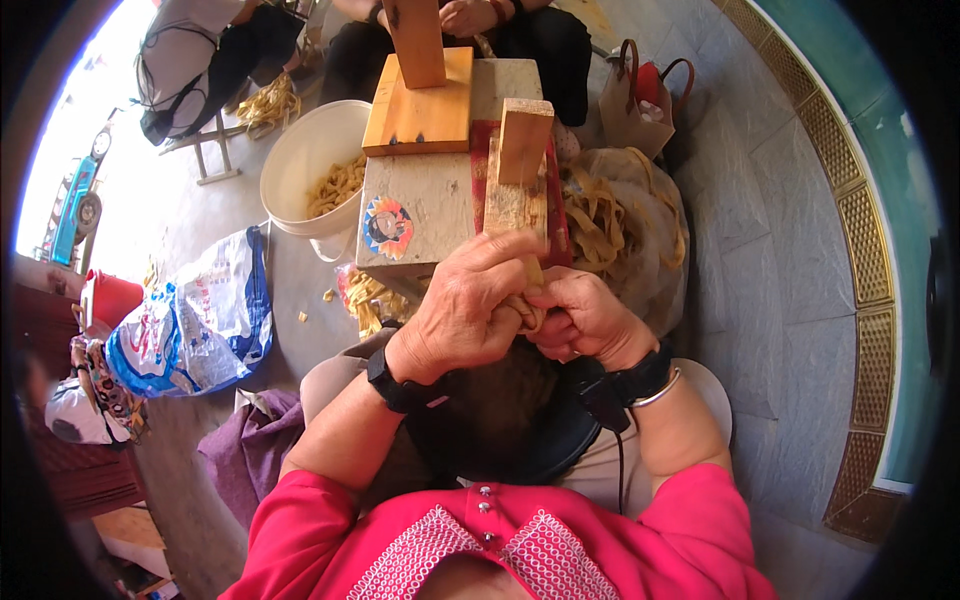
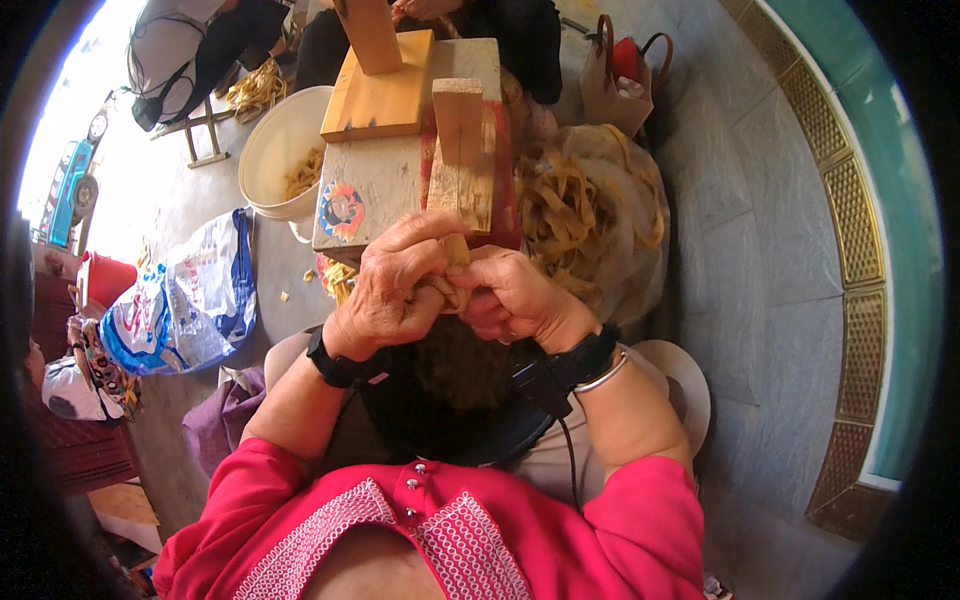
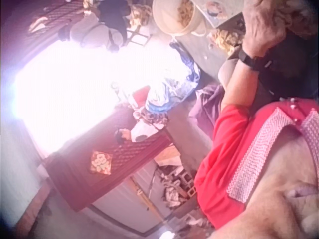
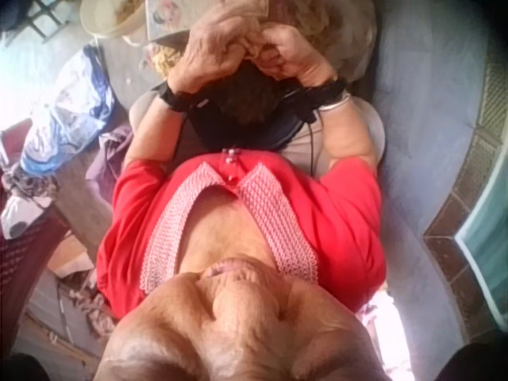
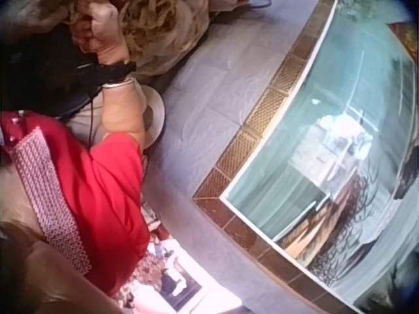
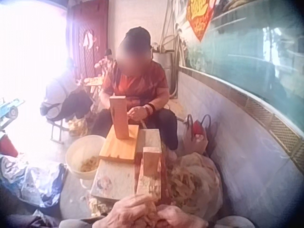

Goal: The person shapes and knots strips of dough by hand, repeatedly stretching them and pressing them against a wooden block before placing them into a pot.

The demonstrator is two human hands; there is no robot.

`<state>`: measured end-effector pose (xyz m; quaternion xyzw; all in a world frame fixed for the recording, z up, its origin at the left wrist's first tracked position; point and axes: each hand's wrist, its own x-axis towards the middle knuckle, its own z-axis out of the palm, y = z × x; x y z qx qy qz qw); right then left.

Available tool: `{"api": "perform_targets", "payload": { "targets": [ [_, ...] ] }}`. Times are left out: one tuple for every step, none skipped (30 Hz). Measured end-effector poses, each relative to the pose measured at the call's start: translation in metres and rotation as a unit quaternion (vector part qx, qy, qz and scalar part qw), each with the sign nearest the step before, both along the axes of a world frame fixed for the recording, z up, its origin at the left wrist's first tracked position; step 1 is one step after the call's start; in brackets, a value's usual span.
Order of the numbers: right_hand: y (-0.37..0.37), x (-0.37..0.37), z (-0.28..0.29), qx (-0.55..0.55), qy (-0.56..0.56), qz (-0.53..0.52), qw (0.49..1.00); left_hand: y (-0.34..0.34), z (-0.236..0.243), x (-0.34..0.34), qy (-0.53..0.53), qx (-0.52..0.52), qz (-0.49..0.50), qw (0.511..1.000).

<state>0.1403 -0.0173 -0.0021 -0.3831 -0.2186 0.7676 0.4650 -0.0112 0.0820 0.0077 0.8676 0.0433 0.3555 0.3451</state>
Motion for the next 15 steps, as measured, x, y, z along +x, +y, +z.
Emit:
{"api": "perform_targets", "payload": {
  "targets": [
    [0.000, 0.008, -0.005, -0.003, 0.024, 0.041, 0.999, 0.002, 0.000, -0.002, 0.015, -0.012, -0.041, 0.999],
    [-0.001, 0.011, -0.008, -0.006, 0.049, 0.082, 0.995, -0.001, -0.004, -0.004, 0.037, -0.038, -0.008, 0.999],
    [0.000, 0.008, -0.004, 0.018, -0.035, 0.066, 0.997, -0.003, -0.004, -0.006, 0.050, -0.044, 0.018, 0.998],
    [0.002, 0.002, 0.006, 0.039, -0.121, 0.048, 0.991, -0.004, -0.004, -0.007, 0.061, -0.051, 0.044, 0.996],
    [0.002, -0.003, 0.012, 0.061, -0.206, 0.030, 0.976, -0.006, -0.005, -0.007, 0.072, -0.057, 0.070, 0.993],
    [0.000, -0.004, 0.015, 0.087, -0.236, -0.043, 0.967, -0.008, -0.006, -0.004, 0.080, -0.163, 0.086, 0.980],
    [-0.001, -0.008, 0.012, 0.134, -0.260, -0.074, 0.953, -0.011, -0.008, 0.000, 0.087, -0.267, 0.101, 0.955],
    [-0.002, -0.011, 0.006, 0.181, -0.283, -0.105, 0.936, -0.013, -0.010, 0.002, 0.093, -0.367, 0.115, 0.918],
    [-0.003, -0.013, 0.001, 0.227, -0.306, -0.138, 0.914, -0.012, -0.010, 0.003, 0.102, -0.385, 0.108, 0.911],
    [-0.005, -0.011, -0.004, 0.239, -0.354, -0.137, 0.894, -0.011, -0.010, 0.003, 0.112, -0.403, 0.101, 0.903],
    [-0.006, -0.008, -0.003, 0.220, -0.312, -0.120, 0.916, -0.010, -0.011, 0.003, 0.122, -0.420, 0.094, 0.895],
    [-0.006, -0.004, 0.000, 0.201, -0.269, -0.101, 0.936, -0.008, -0.011, 0.003, 0.149, -0.399, 0.108, 0.898],
    [-0.006, 0.000, 0.001, 0.181, -0.226, -0.081, 0.954, -0.007, -0.011, 0.004, 0.133, -0.346, 0.127, 0.920],
    [-0.007, 0.009, -0.003, 0.104, -0.129, -0.028, 0.986, -0.006, -0.010, 0.004, 0.116, -0.292, 0.146, 0.938],
    [-0.008, 0.009, -0.007, 0.105, -0.045, -0.055, 0.992, -0.006, -0.010, 0.006, 0.098, -0.238, 0.161, 0.953]
  ]
}}
